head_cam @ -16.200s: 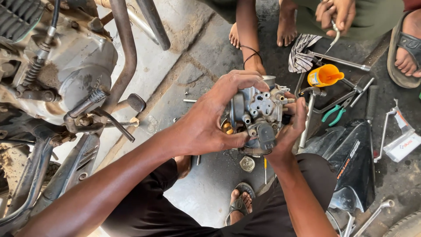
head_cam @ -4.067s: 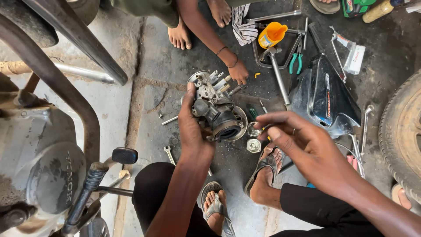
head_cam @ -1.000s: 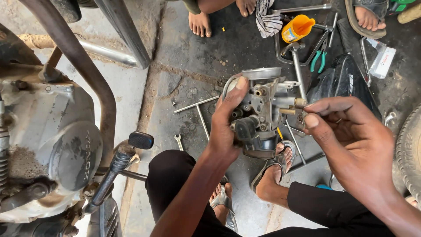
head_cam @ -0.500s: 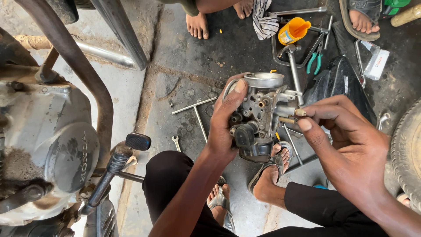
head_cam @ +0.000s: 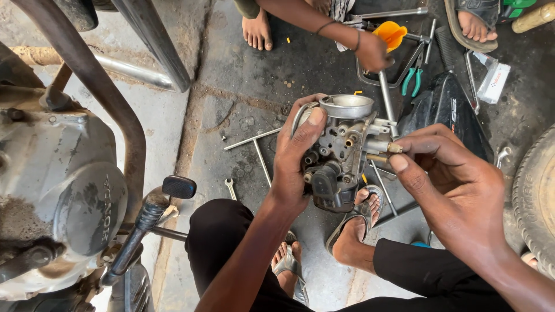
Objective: Dismantling and cleaning a motorcycle carburetor.
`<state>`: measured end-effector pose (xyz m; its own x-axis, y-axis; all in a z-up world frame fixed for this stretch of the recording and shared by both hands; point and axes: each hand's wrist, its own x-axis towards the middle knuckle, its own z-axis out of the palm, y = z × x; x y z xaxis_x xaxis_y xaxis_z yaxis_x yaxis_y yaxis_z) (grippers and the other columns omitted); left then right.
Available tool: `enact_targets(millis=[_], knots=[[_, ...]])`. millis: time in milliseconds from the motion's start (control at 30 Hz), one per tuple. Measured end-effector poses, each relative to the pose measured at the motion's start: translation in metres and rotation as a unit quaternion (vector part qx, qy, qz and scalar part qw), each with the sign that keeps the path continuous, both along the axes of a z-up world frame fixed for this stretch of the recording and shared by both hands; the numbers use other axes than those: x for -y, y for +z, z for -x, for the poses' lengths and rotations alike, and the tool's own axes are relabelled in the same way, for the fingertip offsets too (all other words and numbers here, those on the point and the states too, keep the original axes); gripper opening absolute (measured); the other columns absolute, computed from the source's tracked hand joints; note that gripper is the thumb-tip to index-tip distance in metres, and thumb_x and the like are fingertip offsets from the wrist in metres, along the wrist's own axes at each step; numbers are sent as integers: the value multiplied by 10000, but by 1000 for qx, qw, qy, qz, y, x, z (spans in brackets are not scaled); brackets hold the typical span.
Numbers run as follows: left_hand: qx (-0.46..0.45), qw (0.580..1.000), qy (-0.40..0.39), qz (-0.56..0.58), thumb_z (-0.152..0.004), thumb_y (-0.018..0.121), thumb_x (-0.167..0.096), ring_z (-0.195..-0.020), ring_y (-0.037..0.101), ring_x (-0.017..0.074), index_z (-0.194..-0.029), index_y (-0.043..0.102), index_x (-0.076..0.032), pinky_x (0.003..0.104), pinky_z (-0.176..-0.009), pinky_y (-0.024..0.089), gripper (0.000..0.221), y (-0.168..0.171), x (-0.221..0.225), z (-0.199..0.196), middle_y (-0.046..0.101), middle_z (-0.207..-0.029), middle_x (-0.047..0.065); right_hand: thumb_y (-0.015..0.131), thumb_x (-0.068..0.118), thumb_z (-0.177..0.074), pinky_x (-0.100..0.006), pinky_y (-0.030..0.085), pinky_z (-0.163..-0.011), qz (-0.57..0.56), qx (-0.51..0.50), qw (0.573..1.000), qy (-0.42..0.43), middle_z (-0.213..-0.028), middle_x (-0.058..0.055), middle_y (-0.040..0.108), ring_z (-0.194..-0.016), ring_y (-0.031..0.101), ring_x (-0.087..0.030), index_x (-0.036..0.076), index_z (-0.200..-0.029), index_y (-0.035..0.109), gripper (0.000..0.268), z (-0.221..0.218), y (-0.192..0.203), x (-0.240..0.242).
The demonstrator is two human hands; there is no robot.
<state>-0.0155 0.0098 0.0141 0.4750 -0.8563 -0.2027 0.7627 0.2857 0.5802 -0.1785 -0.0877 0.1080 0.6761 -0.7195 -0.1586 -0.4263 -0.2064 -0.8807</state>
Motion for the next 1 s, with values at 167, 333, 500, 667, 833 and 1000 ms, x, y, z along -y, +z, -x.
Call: enact_targets(millis=[167, 333, 500, 667, 833, 1000], knots=[[4, 1000, 4, -1, -1011, 625, -376, -1041, 634, 147, -1398, 479, 13, 298, -921, 547, 568, -2, 1, -1, 619, -1129, 104, 629, 4, -1002, -255, 536, -799, -1, 23, 1000, 1, -1114, -92, 629, -968, 624, -108, -49, -1145, 684, 162, -4, 5, -2], [24, 1000, 8, -6, -1000, 649, -369, -1017, 634, 156, -1389, 493, 14, 301, -898, 548, 568, -1, 1, -1, 623, -1127, 115, 627, 26, -1002, -255, 564, -848, 51, 35, 998, 5, -1122, -96, 637, -980, 651, -117, -45, -1129, 653, 148, -4, 6, 0], [152, 988, 12, -31, -988, 690, -413, -1050, 628, 154, -1326, 554, 2, 296, -946, 538, 552, 5, -1, 1, 628, -1109, 94, 625, 151, -1020, -308, 526, -660, 212, -134, 966, 64, -841, -90, 700, -751, 685, -161, 0, -957, 705, 182, -2, 7, 6], [178, 983, 15, -41, -987, 702, -425, -1072, 600, 132, -1306, 566, -11, 278, -981, 507, 540, 8, -1, 2, 618, -1120, 73, 556, 213, -1056, -344, 511, -663, 173, -150, 971, 73, -788, -80, 689, -735, 689, -171, 4, -902, 664, 281, -3, 8, 5], [174, 983, 13, -47, -985, 702, -423, -1052, 602, 137, -1315, 567, -5, 277, -959, 515, 550, 5, -1, 3, 615, -1115, 78, 548, 243, -1057, -358, 494, -674, 167, -142, 973, 71, -798, -95, 654, -723, 644, -186, -14, -947, 633, 292, -3, 7, 4], [55, 998, 3, -9, -954, 681, -411, -941, 687, 200, -1341, 518, 13, 316, -813, 607, 597, -7, 3, 3, 646, -1086, 142, 420, 275, -1086, -292, 474, -614, 73, -113, 991, 18, -809, -44, 670, -699, 573, -139, 30, -1022, 657, 347, 11, -7, 9]])
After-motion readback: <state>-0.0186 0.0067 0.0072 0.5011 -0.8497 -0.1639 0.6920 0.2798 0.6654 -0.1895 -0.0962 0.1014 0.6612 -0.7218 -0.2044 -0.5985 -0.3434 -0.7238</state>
